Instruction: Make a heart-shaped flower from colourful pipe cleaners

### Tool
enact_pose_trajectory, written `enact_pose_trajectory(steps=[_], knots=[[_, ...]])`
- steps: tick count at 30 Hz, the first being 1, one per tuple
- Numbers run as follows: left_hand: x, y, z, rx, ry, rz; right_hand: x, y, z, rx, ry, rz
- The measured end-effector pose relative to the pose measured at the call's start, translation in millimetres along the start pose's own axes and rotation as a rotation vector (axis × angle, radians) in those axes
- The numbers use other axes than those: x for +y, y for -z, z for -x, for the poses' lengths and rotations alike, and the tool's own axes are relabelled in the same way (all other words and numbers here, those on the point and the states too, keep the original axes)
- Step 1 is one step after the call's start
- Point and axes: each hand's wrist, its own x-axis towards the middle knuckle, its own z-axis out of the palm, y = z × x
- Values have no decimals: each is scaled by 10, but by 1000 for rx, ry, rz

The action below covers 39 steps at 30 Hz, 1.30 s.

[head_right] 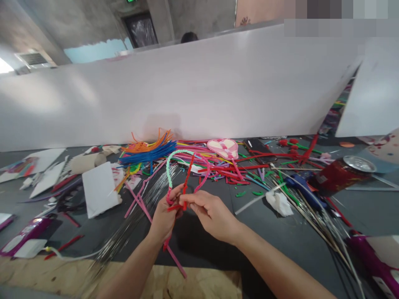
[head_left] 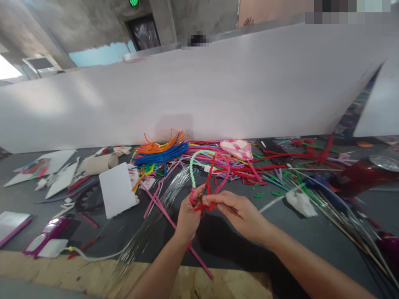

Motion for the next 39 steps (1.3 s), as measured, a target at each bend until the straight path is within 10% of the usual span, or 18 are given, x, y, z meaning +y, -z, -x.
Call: enact_pose_trajectory(steps=[8, 13, 20, 29, 39], knots=[[27, -28, 11, -60, 126, 229, 130, -98, -18, 105, 338, 569], [57, -10, -18, 31, 202, 253, 94, -96, 1, -9, 401, 532], [176, -29, 66, -126, 293, 256, 126, 236, -28, 541, -130, -97], [96, -95, 201, -381, 508, 111, 240, 79, -85, -208, -340, -774], [93, -158, 213, -357, 436, 114, 185, 35, -80, -15, -551, -972]])
